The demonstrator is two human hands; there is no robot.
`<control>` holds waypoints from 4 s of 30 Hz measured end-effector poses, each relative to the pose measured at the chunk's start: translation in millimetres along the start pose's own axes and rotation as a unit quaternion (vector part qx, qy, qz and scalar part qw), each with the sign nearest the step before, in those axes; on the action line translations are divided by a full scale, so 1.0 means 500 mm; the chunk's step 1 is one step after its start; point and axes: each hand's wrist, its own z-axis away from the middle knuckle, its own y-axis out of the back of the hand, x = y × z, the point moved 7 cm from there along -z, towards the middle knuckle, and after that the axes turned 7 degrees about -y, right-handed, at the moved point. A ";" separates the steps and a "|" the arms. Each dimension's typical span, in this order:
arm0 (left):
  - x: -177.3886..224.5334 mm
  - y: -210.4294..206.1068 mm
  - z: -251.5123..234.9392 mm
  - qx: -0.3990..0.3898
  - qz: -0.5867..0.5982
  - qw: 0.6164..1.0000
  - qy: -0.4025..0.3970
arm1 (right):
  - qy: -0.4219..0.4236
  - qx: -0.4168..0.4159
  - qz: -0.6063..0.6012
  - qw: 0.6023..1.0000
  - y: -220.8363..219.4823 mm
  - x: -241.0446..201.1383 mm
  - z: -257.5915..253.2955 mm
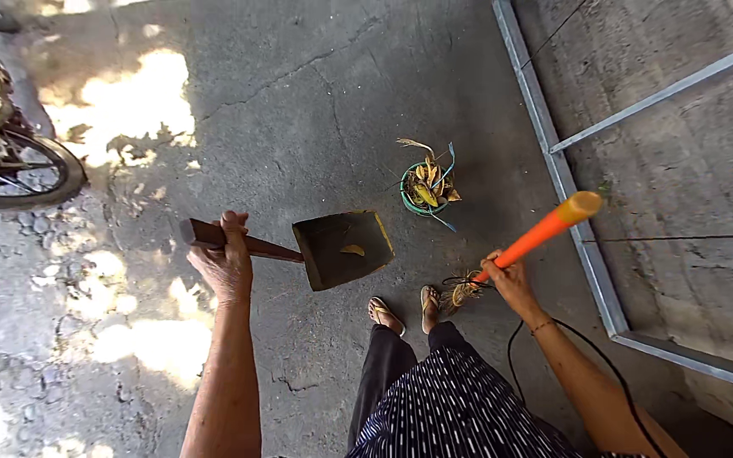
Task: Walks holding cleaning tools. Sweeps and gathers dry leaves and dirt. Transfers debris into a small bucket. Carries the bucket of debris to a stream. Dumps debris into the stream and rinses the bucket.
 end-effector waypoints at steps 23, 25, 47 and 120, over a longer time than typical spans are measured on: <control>0.564 -0.575 -0.157 -0.249 -0.017 0.940 -0.231 | -0.047 0.119 0.109 0.986 0.250 0.015 -0.089; 0.572 -0.643 -0.161 -0.286 -0.031 0.930 -0.230 | -0.060 0.123 0.117 0.984 0.266 -0.001 -0.103; 0.678 -0.705 -0.235 -0.332 -0.136 0.914 -0.188 | -0.097 -0.010 0.160 0.982 0.357 -0.059 -0.330; -0.369 -1.458 0.550 0.041 0.391 0.542 0.743 | -0.176 -0.177 0.320 0.914 -0.181 0.374 -0.733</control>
